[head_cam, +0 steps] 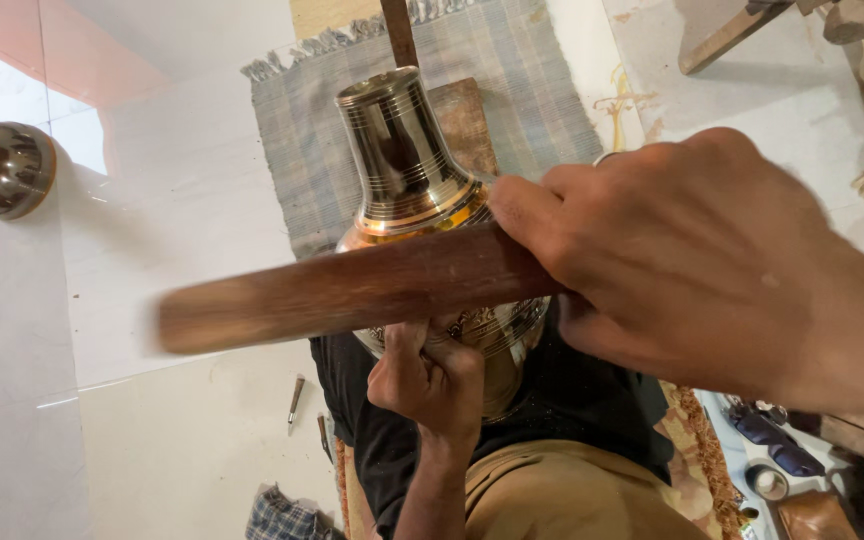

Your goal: The person uses a hammer and chisel to engrave decorative patterns onto a brass vase. They hold the chisel against the vase surface and strike it repeatedly with a wooden mallet to create detailed designs.

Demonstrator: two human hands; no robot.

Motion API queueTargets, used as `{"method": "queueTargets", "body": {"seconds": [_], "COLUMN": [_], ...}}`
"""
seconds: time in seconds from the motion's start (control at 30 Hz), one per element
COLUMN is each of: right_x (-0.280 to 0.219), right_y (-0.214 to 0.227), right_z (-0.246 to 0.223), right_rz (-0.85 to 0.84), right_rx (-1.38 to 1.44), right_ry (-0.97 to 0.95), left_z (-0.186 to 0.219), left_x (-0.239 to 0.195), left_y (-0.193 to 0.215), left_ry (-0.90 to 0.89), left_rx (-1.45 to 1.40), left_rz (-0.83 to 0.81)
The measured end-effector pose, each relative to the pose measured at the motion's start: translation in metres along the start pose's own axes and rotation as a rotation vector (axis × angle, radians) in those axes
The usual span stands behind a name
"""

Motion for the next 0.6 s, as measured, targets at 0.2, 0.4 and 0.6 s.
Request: {"method": "queueTargets", "body": {"seconds": [0.2, 0.4, 0.6], "right_x": [0.004, 0.004, 0.004], "right_y": [-0.003, -0.010, -0.008], "right_z": [-0.002, 0.004, 0.005], "right_rz": [-0.036, -0.126, -0.097], "right_rx": [0.135, 0.078, 0.059], "right_ry": [0.004, -0.049, -0.050], "left_z": [-0.001, 0.001, 0.001], "left_x": [0.000, 0.004, 0.004], "left_y": [-0.001, 0.000, -0.002], "left_ry": [-0.008, -0.008, -0.001], "left_rx": [0.045, -0.003, -0.038], "left_rz": [0.000, -0.033, -0.057]}}
Point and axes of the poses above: each hand's wrist, its own x-axis towards the middle knuckle, its own y-axis out of the back of the hand, z = x × y, the point moved 10 cm from there along x, towards the middle knuckle, and after that the axes turned 11 degrees about x, right-handed, at the moved point
